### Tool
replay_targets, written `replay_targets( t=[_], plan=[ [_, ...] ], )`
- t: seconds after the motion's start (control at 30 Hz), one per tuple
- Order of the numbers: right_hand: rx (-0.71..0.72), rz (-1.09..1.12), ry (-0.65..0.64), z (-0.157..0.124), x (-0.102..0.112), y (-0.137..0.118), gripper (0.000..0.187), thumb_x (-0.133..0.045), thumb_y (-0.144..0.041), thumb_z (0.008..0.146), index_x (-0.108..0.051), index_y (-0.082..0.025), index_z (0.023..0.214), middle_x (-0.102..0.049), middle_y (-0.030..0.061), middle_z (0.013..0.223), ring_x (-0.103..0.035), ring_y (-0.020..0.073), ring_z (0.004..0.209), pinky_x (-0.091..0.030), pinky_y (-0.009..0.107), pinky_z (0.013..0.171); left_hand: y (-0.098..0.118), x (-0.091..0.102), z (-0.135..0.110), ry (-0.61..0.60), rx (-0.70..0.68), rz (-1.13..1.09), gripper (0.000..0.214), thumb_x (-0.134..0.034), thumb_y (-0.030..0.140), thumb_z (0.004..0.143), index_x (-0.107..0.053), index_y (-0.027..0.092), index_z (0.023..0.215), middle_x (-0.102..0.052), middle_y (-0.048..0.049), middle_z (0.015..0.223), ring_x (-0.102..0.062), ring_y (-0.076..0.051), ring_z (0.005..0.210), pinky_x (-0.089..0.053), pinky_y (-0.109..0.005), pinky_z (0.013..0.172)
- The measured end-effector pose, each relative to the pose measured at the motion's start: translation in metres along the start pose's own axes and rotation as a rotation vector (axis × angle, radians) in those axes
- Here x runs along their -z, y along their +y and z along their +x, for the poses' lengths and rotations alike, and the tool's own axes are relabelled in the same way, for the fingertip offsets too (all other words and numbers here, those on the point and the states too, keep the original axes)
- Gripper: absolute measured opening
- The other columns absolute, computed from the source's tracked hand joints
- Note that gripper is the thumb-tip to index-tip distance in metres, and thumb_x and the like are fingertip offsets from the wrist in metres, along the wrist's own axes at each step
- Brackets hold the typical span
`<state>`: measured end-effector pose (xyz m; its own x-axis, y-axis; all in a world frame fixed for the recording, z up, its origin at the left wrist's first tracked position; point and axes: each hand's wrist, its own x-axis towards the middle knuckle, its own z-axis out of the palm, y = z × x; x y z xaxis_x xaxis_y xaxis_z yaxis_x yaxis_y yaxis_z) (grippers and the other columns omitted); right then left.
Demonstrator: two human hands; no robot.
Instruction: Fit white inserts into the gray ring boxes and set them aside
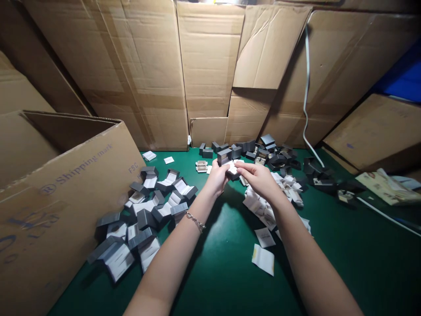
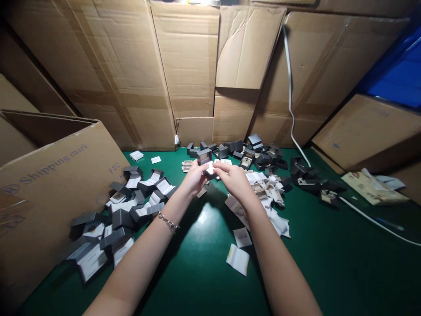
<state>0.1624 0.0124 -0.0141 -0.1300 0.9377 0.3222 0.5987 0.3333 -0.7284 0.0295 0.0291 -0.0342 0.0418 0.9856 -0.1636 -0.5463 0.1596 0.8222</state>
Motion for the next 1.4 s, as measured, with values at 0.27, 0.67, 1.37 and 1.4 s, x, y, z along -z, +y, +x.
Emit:
replay_targets(
  t=[0.27,0.67,1.37,1.4],
  plan=[
    [0.059,0.07,0.059,-0.001,-0.003,-0.001,0.017,-0.066,-0.024,0.076,-0.077,-0.025,0.089,-0.075,0.0008,0.098,-0.069,0.0234,0.098,-0.052,0.038,0.094,0.012,0.005,-0.004,-0.071,0.057,0.173,0.037,-0.061,0.013,0.071,-0.046,0.02,0.105,-0.059,0.001,0.082,-0.054,-0.007,0.06,-0.041,-0.02,0.055],
    [0.26,-0.026,0.19,-0.002,-0.02,0.005,0.016,-0.063,-0.026,0.081,-0.077,-0.027,0.089,-0.075,0.0012,0.096,-0.069,0.0226,0.095,-0.055,0.036,0.088,0.019,0.011,-0.004,-0.105,0.038,0.197,0.042,-0.065,0.017,0.072,-0.045,0.019,0.109,-0.06,0.0004,0.082,-0.055,-0.007,0.058,-0.04,-0.018,0.052],
    [0.46,-0.171,0.132,-0.004,-0.019,0.008,0.022,-0.054,-0.032,0.09,-0.074,-0.026,0.094,-0.073,0.0046,0.098,-0.067,0.0201,0.091,-0.054,0.033,0.084,0.029,0.015,-0.006,-0.162,0.082,0.215,0.044,-0.059,0.01,0.076,-0.043,0.017,0.117,-0.06,-0.0005,0.08,-0.057,-0.008,0.059,-0.045,-0.022,0.058],
    [0.469,-0.173,0.133,-0.004,-0.018,0.008,0.022,-0.054,-0.032,0.09,-0.074,-0.026,0.093,-0.073,0.0045,0.097,-0.067,0.0199,0.09,-0.054,0.033,0.083,0.029,0.014,-0.007,-0.169,0.087,0.217,0.045,-0.06,0.011,0.077,-0.043,0.017,0.118,-0.06,-0.0006,0.08,-0.057,-0.008,0.059,-0.046,-0.022,0.059]
  ],
)
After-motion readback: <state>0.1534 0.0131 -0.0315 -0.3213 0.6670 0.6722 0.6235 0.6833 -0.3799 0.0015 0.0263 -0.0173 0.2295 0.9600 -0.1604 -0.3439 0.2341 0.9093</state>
